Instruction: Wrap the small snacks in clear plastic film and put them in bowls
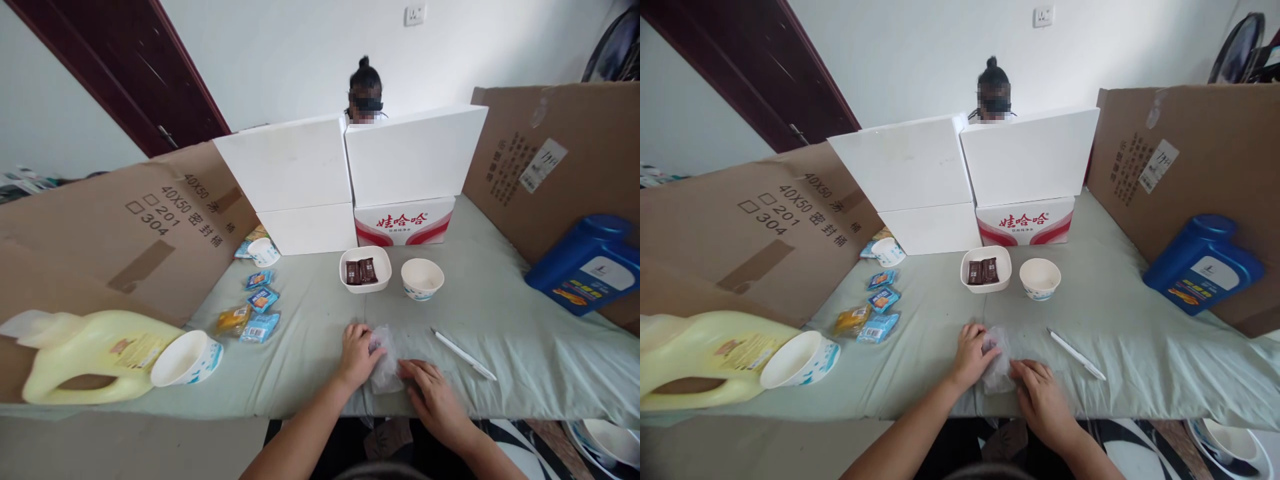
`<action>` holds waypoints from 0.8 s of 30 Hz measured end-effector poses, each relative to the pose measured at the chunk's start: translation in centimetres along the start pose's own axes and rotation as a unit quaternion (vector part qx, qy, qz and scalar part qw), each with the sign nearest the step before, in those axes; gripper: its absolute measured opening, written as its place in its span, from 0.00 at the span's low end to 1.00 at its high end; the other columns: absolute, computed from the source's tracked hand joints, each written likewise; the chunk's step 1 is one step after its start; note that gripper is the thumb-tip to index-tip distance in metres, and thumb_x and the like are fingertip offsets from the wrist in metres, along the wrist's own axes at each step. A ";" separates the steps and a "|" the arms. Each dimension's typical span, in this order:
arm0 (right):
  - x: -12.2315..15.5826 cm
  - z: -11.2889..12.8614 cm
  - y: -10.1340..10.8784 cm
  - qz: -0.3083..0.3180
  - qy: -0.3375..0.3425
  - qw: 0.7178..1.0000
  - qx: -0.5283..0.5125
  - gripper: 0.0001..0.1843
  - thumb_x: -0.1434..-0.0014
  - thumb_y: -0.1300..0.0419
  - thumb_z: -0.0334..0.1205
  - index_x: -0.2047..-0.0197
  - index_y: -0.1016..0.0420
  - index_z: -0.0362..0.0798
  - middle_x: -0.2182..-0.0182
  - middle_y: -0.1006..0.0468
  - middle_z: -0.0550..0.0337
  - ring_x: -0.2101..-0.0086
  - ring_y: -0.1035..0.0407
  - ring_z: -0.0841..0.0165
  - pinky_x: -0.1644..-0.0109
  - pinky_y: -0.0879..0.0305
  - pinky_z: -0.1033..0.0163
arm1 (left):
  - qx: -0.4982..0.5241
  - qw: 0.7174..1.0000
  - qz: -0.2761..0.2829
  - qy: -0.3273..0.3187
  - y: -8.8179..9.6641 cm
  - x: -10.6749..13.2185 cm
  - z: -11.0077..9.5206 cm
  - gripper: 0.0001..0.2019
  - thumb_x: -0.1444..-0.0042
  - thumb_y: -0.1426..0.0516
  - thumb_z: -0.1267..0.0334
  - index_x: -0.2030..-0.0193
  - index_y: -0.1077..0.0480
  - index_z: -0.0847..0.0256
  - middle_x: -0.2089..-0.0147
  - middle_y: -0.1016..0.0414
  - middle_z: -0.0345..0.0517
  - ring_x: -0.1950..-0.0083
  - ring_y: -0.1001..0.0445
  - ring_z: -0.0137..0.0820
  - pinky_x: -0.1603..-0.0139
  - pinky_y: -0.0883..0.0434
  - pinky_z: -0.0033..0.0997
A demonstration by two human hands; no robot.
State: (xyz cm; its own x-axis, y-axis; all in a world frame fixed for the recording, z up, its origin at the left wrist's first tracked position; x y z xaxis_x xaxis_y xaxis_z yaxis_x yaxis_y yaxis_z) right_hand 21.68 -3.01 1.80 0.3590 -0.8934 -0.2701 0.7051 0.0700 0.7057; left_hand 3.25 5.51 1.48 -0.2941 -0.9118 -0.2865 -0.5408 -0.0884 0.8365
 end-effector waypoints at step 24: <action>-0.6 1.4 -1.6 0.032 -0.058 0.998 0.017 0.10 0.39 0.46 0.33 0.58 0.25 0.49 0.65 0.22 0.56 0.60 0.31 0.60 0.55 0.39 0.55 | -0.049 0.996 -0.070 0.014 0.4 -0.5 0.0 0.12 0.50 0.33 0.63 0.59 0.28 0.61 0.58 0.30 0.49 0.53 0.33 0.41 0.52 0.33 0.45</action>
State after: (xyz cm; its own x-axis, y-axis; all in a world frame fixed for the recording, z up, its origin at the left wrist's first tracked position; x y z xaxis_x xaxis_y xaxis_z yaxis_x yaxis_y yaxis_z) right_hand 19.50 -3.24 1.70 0.3281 -0.9329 -0.1483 0.6608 0.1145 0.7418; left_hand 3.22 5.91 1.95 -0.1989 -0.8984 -0.3915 -0.4953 -0.2525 0.8312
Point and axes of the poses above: each hand's wrist, its own x-axis away from the middle knuckle, its own y-axis out of the back of the hand, z = x × y, the point moved 3 cm from there along -x, towards the middle knuckle
